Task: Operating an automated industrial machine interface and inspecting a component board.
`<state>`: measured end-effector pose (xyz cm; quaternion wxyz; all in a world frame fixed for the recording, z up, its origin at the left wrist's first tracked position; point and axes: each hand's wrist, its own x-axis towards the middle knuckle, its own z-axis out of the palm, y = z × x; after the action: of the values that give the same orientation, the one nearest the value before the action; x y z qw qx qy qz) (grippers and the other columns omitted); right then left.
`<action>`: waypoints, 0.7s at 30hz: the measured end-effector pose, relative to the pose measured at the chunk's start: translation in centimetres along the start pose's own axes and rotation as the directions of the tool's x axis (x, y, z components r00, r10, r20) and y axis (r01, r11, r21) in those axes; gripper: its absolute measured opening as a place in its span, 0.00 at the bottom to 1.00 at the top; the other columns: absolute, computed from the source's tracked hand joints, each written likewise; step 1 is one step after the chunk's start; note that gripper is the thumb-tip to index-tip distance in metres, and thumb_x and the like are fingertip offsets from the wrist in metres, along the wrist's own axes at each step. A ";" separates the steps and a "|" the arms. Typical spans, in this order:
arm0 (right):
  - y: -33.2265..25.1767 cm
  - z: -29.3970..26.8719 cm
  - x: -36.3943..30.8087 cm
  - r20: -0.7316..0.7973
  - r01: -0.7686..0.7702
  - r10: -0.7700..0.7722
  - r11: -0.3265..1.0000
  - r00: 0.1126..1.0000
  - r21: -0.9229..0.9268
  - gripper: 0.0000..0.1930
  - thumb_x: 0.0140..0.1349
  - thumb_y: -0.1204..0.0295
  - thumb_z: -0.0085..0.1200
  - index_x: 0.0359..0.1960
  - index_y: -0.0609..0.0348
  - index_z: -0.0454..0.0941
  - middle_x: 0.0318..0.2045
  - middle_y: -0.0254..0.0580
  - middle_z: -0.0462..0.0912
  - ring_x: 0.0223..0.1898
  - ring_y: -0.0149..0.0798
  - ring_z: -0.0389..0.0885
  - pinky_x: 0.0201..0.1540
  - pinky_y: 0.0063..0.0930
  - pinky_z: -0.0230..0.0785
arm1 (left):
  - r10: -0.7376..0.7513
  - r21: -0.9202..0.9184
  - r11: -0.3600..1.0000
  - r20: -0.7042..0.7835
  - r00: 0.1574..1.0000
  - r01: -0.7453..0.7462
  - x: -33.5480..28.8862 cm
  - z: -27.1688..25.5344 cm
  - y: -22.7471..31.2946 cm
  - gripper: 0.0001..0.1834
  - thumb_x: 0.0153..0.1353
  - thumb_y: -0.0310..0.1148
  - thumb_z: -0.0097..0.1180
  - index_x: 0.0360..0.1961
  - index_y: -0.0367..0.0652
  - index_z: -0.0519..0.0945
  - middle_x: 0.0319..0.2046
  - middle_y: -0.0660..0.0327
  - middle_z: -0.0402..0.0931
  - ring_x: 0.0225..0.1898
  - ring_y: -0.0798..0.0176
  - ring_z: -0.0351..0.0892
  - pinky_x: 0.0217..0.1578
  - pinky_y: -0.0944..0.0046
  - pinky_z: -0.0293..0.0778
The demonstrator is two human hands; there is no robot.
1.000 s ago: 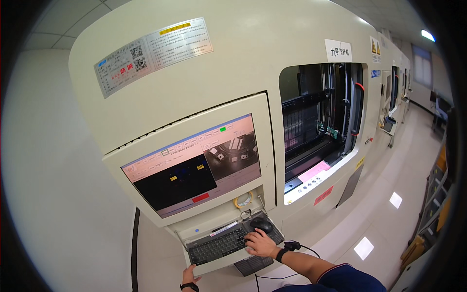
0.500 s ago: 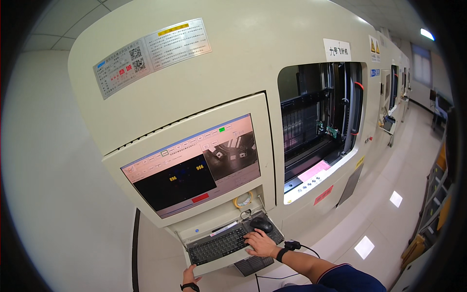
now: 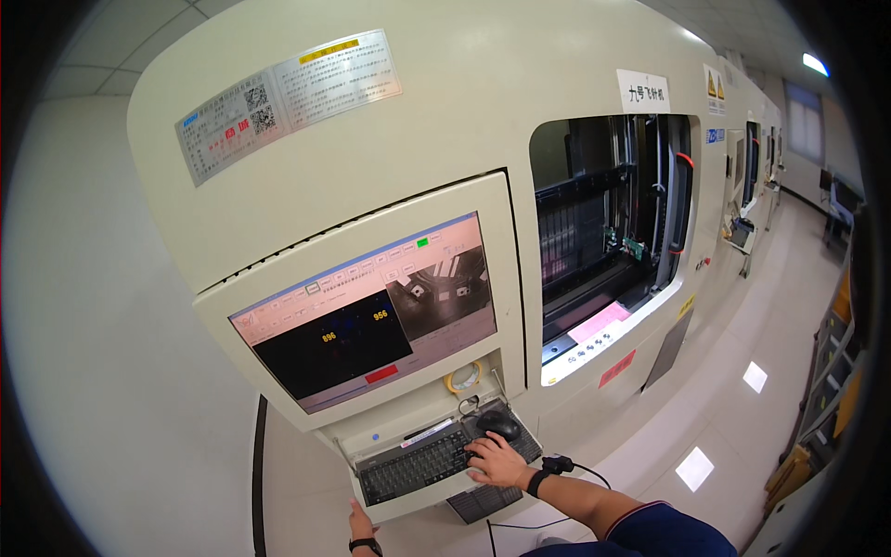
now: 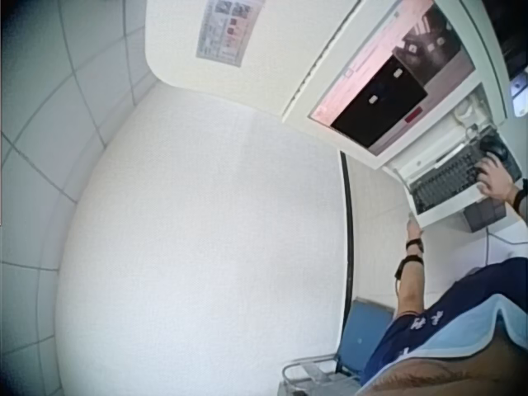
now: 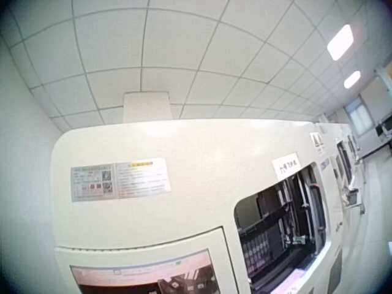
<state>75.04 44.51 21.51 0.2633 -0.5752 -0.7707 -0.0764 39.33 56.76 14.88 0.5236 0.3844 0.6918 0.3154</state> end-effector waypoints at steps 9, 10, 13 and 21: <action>-0.3 0.7 0.9 -0.086 -0.042 0.047 0.998 0.995 0.055 0.12 0.57 0.59 0.52 0.24 0.53 0.77 0.47 0.36 0.74 0.56 0.38 0.65 0.64 0.47 0.47 | 0.087 0.021 0.996 -0.142 0.986 -0.085 3.5 0.1 -2.7 0.41 0.62 0.65 0.33 0.38 0.29 0.76 0.25 0.52 0.77 0.23 0.56 0.77 0.19 0.61 0.74; -0.3 0.7 0.9 -0.087 -0.044 0.049 0.997 0.995 0.056 0.12 0.57 0.59 0.52 0.24 0.53 0.77 0.47 0.36 0.74 0.56 0.38 0.65 0.64 0.47 0.47 | 0.082 0.076 0.995 -0.159 0.984 -0.070 3.8 0.1 -2.9 0.42 0.62 0.64 0.33 0.38 0.27 0.75 0.25 0.51 0.76 0.23 0.55 0.77 0.19 0.61 0.74; -0.3 0.6 0.9 -0.087 -0.041 0.049 0.995 0.995 0.094 0.11 0.56 0.60 0.53 0.24 0.53 0.78 0.46 0.37 0.74 0.56 0.38 0.65 0.64 0.46 0.47 | 0.073 0.014 0.997 -0.186 0.980 -0.072 5.2 -0.1 -3.8 0.35 0.64 0.61 0.35 0.44 0.34 0.74 0.31 0.53 0.78 0.28 0.55 0.80 0.22 0.58 0.76; -0.2 0.6 0.9 -0.087 -0.055 0.066 0.992 0.994 0.114 0.11 0.56 0.61 0.53 0.24 0.53 0.77 0.45 0.37 0.74 0.55 0.39 0.65 0.64 0.46 0.47 | 0.093 0.012 0.996 -0.121 0.988 -0.092 5.5 -0.4 -4.2 0.33 0.64 0.59 0.36 0.44 0.34 0.73 0.32 0.53 0.78 0.29 0.53 0.81 0.22 0.56 0.77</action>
<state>74.48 45.47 21.48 0.3317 -0.5788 -0.7432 -0.0512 37.26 59.39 8.81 0.4640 0.3978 0.7050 0.3598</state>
